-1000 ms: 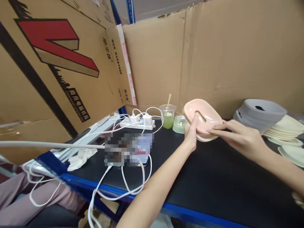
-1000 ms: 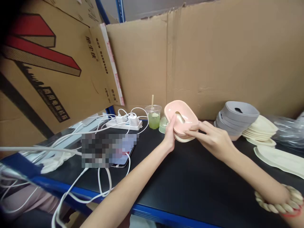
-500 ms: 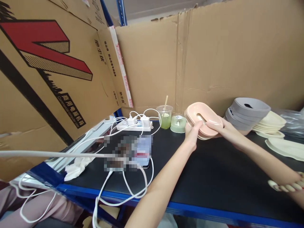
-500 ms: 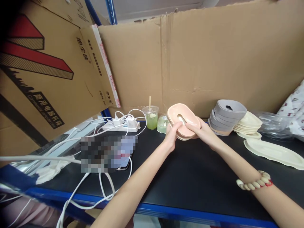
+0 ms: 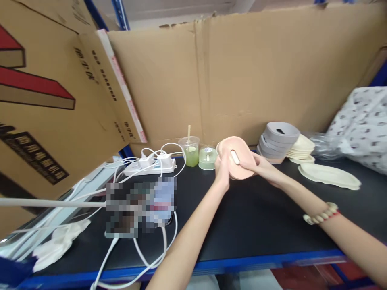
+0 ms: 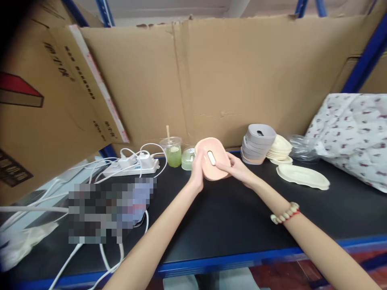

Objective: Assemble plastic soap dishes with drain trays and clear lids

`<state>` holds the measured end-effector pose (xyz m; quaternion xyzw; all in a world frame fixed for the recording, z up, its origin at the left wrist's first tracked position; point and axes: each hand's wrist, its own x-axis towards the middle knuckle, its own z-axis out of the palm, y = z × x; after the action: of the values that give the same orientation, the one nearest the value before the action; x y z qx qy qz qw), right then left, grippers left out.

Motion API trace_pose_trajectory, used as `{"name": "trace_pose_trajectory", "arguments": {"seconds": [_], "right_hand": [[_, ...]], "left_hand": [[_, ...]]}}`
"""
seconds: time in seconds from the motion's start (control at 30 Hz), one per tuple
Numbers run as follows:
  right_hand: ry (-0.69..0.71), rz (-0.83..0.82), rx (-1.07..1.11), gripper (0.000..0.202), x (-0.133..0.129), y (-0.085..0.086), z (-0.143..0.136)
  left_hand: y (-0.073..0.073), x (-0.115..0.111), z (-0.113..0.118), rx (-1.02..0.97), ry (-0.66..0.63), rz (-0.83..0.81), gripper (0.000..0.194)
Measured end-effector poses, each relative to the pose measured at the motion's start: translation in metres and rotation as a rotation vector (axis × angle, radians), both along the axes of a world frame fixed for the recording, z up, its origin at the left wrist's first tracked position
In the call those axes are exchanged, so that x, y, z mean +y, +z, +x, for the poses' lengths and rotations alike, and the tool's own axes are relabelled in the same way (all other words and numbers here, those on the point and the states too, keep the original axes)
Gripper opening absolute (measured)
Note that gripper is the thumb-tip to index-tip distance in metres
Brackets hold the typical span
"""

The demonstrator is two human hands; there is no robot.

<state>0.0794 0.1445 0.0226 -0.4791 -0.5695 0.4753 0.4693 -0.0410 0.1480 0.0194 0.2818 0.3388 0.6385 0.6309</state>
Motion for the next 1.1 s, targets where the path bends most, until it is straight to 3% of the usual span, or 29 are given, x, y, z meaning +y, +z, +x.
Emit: {"name": "trace_pose_trajectory", "arguments": {"seconds": [0.17,0.37,0.47,0.57,0.67,0.8,0.97,1.1], "right_hand": [[-0.046,-0.034,0.044,0.027,0.005,-0.003,0.004],[-0.066,-0.067,-0.001,0.026,0.005,-0.01,0.004],[-0.1,0.08,-0.299,0.031,0.003,-0.011,0.006],[-0.274,0.389,-0.674,0.028,0.002,0.0,0.018],[-0.582,0.602,-0.676,0.028,0.008,0.017,0.05],[-0.945,0.691,-0.642,0.026,0.026,0.027,0.123],[-1.142,0.372,-0.759,0.045,0.041,0.009,0.207],[-1.08,0.223,-0.712,0.064,0.049,-0.006,0.238]], "left_hand": [[0.001,-0.002,0.0,0.099,-0.001,-0.047,0.028],[-0.002,-0.004,0.003,0.246,0.135,-0.062,0.019],[-0.004,-0.003,0.003,0.226,0.131,-0.099,0.017],[-0.002,-0.003,0.003,0.164,0.141,-0.114,0.017],[0.001,-0.006,0.003,0.113,0.142,-0.155,0.023],[0.002,-0.011,0.008,0.086,0.173,-0.205,0.026],[-0.005,-0.016,0.02,0.15,0.01,-0.295,0.024],[-0.011,-0.021,0.026,0.206,-0.122,-0.369,0.025]]}}
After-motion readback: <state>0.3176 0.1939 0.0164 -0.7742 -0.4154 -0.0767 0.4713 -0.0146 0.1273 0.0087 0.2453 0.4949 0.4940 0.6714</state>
